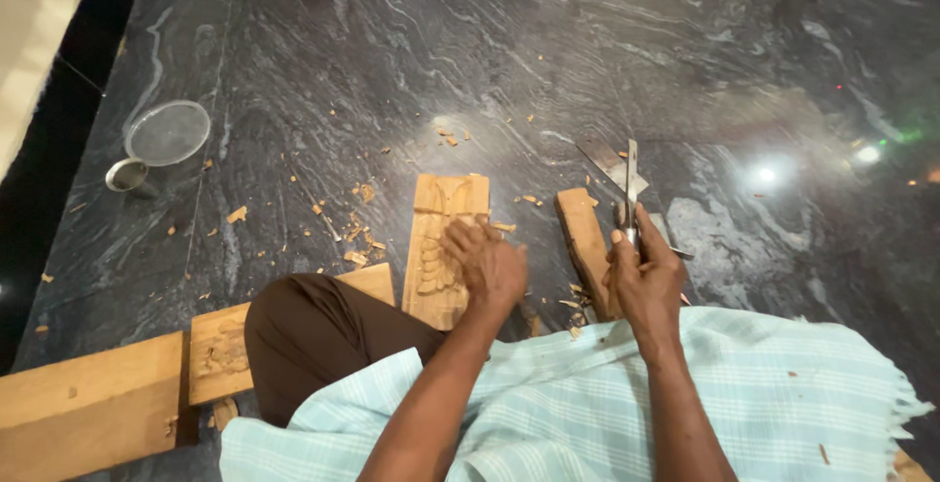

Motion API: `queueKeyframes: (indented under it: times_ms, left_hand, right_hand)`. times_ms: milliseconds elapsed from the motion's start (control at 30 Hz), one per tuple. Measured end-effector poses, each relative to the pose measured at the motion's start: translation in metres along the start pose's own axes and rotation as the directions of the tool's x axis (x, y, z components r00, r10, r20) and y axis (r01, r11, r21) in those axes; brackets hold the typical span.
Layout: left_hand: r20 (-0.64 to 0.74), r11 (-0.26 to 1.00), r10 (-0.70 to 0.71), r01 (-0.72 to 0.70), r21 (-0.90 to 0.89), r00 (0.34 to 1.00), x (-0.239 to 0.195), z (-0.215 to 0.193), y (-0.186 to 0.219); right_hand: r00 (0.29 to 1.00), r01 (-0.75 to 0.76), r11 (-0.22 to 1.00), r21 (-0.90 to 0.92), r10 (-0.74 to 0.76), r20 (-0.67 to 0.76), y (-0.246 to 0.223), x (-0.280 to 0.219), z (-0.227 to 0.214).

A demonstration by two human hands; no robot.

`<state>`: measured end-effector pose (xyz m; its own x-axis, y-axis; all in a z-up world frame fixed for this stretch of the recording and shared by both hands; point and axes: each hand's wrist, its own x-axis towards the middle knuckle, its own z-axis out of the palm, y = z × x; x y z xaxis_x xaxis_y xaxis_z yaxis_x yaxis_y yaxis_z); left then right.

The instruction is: The person is carving a decorative pattern into a rectangular piece of wood. They use a chisel and a wooden mallet to strike the chisel, removing wood shavings to form a leaf-like design. The person occasionally switches to a smaller carving knife to refine the details.

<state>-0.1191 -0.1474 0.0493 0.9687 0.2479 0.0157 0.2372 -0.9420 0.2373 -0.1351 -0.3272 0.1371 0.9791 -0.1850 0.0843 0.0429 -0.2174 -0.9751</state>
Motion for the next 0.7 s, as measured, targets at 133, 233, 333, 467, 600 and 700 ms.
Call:
queueKeyframes:
  times_ms: [133,233,333,467,600,700]
  left_hand:
    - [0.112,0.976,0.193,-0.202,0.075,0.975,-0.006,0.035,0.006]
    - [-0.067,0.586,0.593,-0.487,-0.648,0.803,-0.017,0.043,0.005]
    - [-0.235,0.909,0.176,-0.249,-0.333,0.956,-0.017,0.029,0.013]
    - [-0.096,0.998,-0.024,0.018,-0.063,0.995,0.012,0.006,-0.006]
    - [0.291,0.902,0.314,-0.188,-0.388,0.904,0.010,0.019,-0.011]
    - [-0.074,0.849,0.441,-0.442,-0.291,0.895,0.009,0.036,-0.005]
  right_hand:
    - [0.999,0.033,0.999,-0.015,-0.033,0.000,-0.001,0.002,-0.001]
    - [1.000,0.021,1.000,0.009,-0.021,-0.005,0.000,0.004,-0.003]
    - [1.000,0.020,1.000,0.010,-0.020,-0.005,0.002,0.004,-0.005]
    - [1.000,-0.009,0.998,0.054,0.009,-0.002,0.006,0.005,-0.004]
    - [1.000,0.025,0.998,0.053,-0.026,0.016,0.007,0.008,0.000]
    - [1.000,0.006,1.000,0.027,-0.007,0.008,0.005,0.006,-0.002]
